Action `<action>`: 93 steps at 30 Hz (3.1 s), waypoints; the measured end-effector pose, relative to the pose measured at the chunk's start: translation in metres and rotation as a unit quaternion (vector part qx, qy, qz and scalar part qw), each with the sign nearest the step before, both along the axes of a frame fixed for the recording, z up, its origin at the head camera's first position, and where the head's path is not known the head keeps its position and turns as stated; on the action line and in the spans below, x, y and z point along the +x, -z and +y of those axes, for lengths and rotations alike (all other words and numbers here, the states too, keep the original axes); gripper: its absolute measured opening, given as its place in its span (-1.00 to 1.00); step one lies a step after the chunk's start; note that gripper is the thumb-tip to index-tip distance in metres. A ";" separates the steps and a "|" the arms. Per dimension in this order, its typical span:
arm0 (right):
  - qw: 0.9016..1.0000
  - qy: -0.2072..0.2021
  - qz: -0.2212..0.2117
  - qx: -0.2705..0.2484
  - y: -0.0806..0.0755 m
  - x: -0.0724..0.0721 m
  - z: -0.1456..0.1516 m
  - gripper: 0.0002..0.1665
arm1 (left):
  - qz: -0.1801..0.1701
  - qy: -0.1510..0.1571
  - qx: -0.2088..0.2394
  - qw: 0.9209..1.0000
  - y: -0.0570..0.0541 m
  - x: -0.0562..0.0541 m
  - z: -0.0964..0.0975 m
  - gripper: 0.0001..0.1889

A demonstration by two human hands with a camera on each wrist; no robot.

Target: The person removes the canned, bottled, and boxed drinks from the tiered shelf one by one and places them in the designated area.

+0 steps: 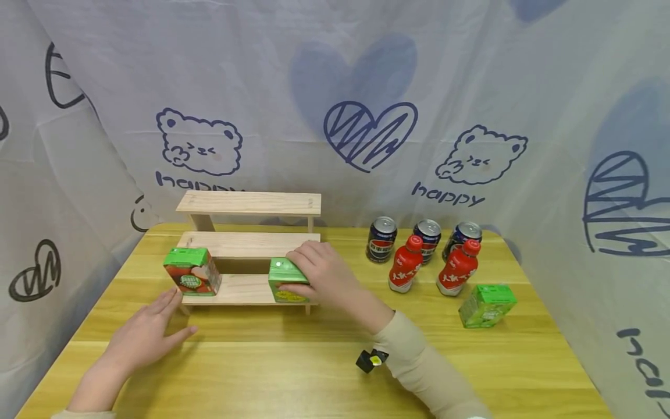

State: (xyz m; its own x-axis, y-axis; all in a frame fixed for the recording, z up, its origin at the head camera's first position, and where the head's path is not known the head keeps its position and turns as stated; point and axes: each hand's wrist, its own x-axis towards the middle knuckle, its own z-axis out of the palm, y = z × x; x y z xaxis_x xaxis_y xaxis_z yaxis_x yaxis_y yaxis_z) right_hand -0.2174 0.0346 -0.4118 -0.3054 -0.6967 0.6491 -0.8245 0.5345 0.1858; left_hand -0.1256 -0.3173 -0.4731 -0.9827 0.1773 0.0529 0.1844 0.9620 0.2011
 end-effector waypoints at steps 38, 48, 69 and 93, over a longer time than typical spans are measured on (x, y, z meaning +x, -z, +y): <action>0.994 0.093 -0.034 -0.036 -0.002 0.032 0.160 -0.28 | 0.010 0.000 0.000 1.000 0.001 0.002 0.001 -0.04; 0.991 0.124 -0.025 -0.035 0.010 0.038 0.195 -0.18 | 0.012 0.003 0.002 1.000 0.001 0.001 -0.001 -0.03; 0.989 0.134 -0.066 -0.011 0.033 0.049 0.234 -0.37 | 0.008 0.002 0.001 1.000 0.003 0.002 0.000 -0.04; 0.974 0.195 -0.118 0.020 0.044 0.045 0.255 -0.33 | 0.003 -0.002 0.008 1.000 0.002 0.003 0.002 -0.04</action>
State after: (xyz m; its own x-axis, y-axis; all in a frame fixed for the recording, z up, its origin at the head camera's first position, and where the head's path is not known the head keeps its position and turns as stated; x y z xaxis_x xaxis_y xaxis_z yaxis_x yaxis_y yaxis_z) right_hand -0.1720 0.2895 -0.4562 -0.6889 -0.5209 0.5041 -0.5828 0.8116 0.0422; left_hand -0.1229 -0.3158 -0.4747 -0.9831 0.1721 0.0618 0.1815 0.9596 0.2150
